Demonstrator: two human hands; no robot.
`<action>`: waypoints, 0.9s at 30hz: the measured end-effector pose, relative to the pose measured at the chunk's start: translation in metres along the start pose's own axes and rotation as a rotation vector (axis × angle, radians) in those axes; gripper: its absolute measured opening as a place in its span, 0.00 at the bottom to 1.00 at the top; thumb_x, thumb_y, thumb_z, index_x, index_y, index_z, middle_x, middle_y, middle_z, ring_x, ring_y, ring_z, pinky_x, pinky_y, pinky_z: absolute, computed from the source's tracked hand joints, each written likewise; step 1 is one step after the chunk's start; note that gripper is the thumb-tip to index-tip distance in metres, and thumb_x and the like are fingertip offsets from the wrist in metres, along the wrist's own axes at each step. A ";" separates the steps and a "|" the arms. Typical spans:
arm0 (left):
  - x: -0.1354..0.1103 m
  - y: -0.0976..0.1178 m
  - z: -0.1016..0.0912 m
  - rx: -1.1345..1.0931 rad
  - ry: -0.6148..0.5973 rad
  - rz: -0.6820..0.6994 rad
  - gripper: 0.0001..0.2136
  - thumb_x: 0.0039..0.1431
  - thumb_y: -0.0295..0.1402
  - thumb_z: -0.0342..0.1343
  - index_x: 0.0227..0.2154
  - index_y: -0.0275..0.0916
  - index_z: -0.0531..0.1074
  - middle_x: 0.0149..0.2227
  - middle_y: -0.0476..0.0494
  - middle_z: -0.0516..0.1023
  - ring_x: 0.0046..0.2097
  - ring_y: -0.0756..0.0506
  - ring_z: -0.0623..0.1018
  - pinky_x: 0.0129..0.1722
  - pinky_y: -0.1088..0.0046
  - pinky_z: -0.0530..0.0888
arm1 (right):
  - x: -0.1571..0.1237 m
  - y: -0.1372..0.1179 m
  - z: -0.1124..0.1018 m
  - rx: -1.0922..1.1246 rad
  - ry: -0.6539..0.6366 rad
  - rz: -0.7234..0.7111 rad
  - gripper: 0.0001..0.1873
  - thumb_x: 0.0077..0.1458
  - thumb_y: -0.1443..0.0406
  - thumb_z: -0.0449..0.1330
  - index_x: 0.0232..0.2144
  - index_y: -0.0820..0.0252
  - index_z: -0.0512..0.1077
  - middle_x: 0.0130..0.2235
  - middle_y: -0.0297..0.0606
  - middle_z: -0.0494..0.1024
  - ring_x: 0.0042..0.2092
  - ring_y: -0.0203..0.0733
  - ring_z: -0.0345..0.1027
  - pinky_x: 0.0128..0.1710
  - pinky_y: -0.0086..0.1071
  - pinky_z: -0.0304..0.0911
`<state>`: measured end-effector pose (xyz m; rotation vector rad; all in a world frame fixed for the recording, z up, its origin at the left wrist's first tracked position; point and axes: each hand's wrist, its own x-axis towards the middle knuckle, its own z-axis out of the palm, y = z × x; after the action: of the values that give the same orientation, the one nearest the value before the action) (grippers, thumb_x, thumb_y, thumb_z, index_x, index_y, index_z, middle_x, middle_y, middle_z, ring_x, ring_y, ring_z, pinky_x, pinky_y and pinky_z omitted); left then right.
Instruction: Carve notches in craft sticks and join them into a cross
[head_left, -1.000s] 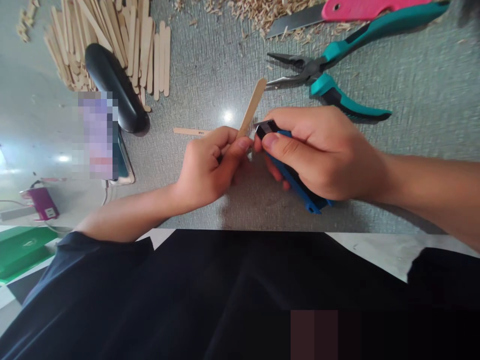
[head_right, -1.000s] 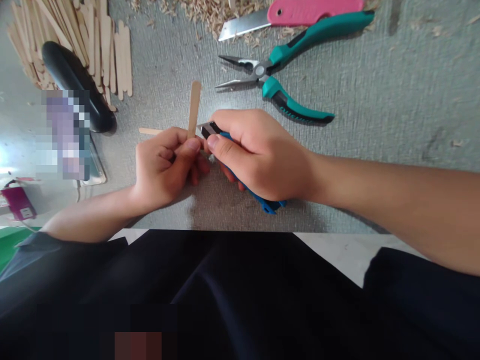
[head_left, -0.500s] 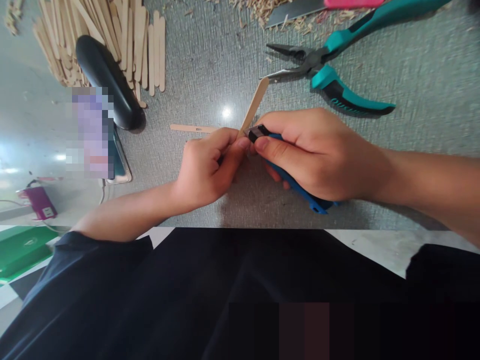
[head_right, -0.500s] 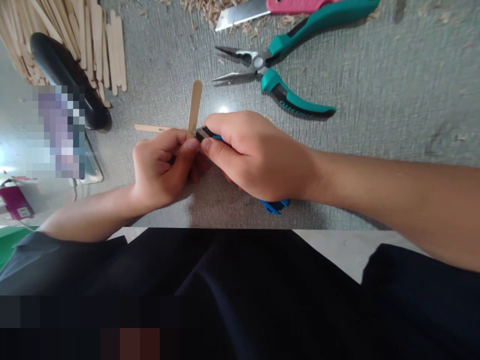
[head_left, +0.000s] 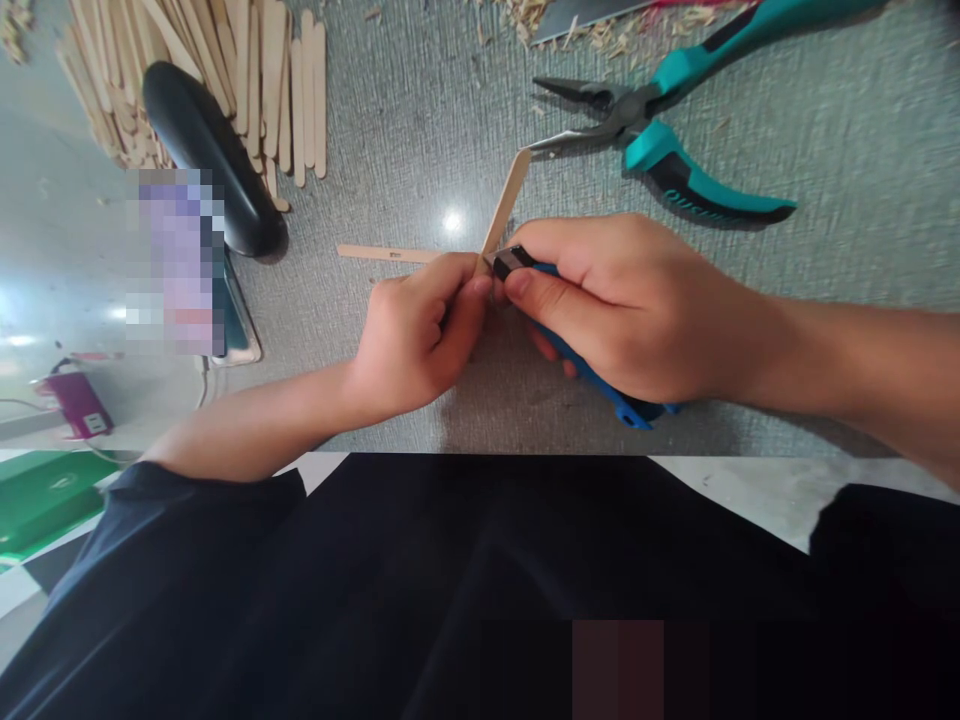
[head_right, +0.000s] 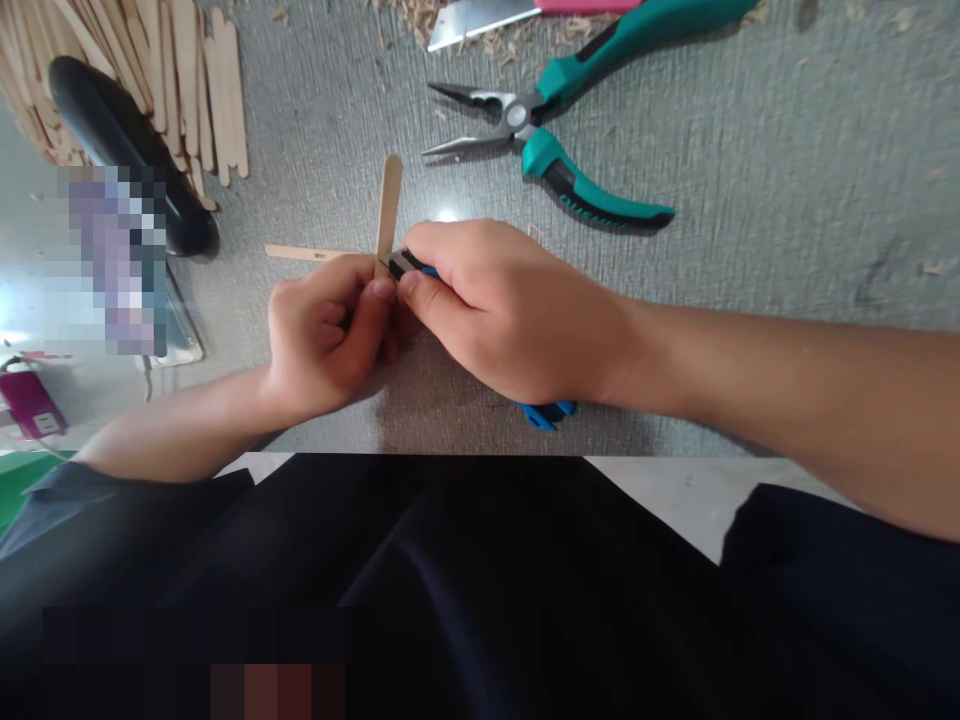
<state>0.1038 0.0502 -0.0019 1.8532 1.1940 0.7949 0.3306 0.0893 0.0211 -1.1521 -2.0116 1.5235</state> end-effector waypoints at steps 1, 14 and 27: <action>0.000 0.000 0.000 -0.006 0.003 0.002 0.16 0.89 0.40 0.53 0.38 0.46 0.72 0.27 0.54 0.79 0.28 0.51 0.76 0.32 0.66 0.72 | 0.000 0.000 0.000 0.008 -0.002 0.001 0.20 0.77 0.64 0.57 0.30 0.48 0.58 0.31 0.37 0.71 0.36 0.45 0.61 0.36 0.43 0.53; 0.000 0.000 0.000 0.052 0.001 -0.002 0.16 0.89 0.39 0.51 0.38 0.47 0.71 0.28 0.54 0.81 0.29 0.50 0.77 0.34 0.65 0.73 | 0.000 -0.002 0.002 0.031 0.013 0.036 0.22 0.78 0.66 0.58 0.29 0.49 0.59 0.30 0.36 0.70 0.35 0.43 0.62 0.33 0.41 0.53; 0.001 -0.014 0.009 0.334 0.085 0.243 0.17 0.89 0.39 0.46 0.38 0.45 0.70 0.27 0.51 0.77 0.24 0.51 0.70 0.25 0.66 0.59 | -0.001 -0.007 -0.001 0.165 -0.066 0.244 0.25 0.82 0.63 0.60 0.28 0.51 0.61 0.21 0.31 0.68 0.21 0.36 0.60 0.22 0.37 0.51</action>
<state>0.1059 0.0524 -0.0180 2.2912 1.2275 0.8530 0.3290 0.0884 0.0282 -1.3330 -1.7972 1.8293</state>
